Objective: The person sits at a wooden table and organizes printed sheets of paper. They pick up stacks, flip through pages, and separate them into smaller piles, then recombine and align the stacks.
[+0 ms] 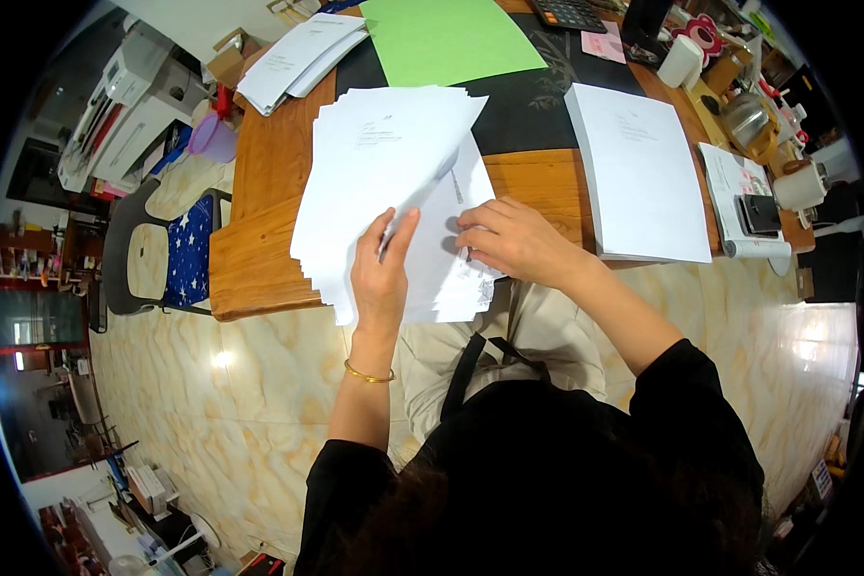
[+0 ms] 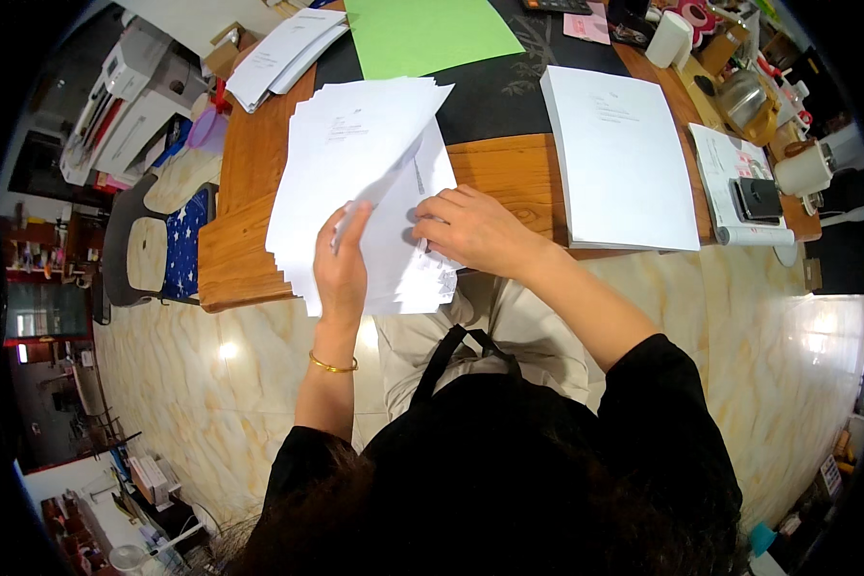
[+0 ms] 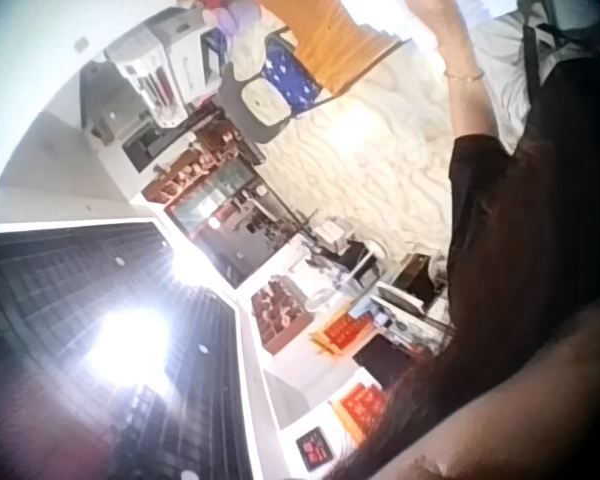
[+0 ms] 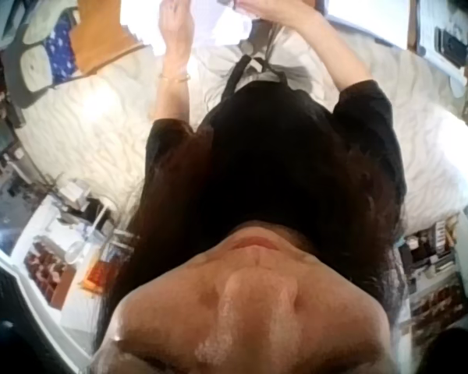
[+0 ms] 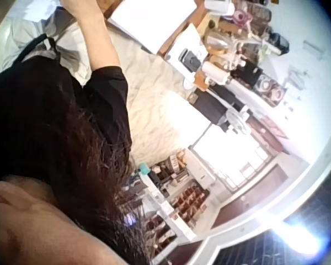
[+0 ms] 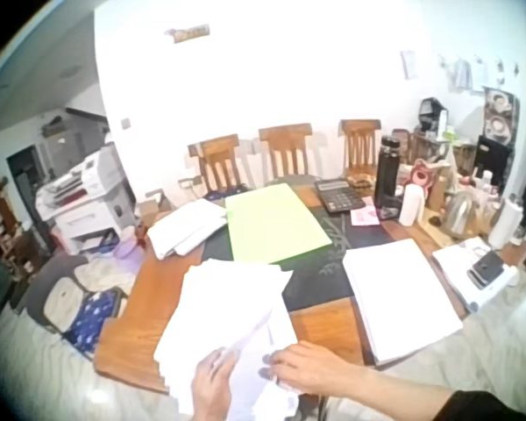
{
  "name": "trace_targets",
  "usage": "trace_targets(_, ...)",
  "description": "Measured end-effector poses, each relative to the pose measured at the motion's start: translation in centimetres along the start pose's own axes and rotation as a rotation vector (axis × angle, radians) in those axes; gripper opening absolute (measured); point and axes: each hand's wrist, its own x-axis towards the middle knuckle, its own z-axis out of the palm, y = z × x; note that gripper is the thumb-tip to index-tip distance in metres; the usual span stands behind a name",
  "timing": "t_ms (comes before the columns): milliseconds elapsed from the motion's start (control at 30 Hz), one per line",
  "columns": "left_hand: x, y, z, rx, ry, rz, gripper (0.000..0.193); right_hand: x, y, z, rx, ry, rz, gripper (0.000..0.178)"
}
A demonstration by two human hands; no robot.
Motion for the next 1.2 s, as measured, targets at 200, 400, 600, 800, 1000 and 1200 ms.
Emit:
trace_targets(200, -1.1, 0.2, -0.1, -0.096, -0.132, -0.075, 0.033, 0.7, 0.7, 1.2, -0.019, -0.010, -0.022, 0.026)
trace_targets(400, -0.3, 1.2, -1.1, -0.175, -0.190, -0.113, 0.034, 1.6, 0.4, 0.6, 0.145, -0.033, 0.109, 0.025)
trace_targets(600, -1.3, 0.1, -0.6, -0.056, -0.207, -0.071, 0.033, 2.0, -0.6, 1.0, 0.328, 0.044, 0.327, 0.021)
trace_targets(800, -0.4, -0.9, -1.0, 0.030, -0.174, 0.011, 0.027, 0.9, 0.5, 1.3, 0.227, -0.018, 0.116, 0.023)
trace_targets(1000, -0.6, -1.6, -1.4, 0.060, -0.222, 0.018, 0.028, 1.2, 0.2, 1.0, 0.098, -0.048, 0.092, 0.022)
trace_targets(1200, -0.4, -1.5, -1.1, -0.062, -0.117, -0.200, 0.020, 2.9, 1.6, 1.9, -0.129, -0.089, -0.223, 0.017)
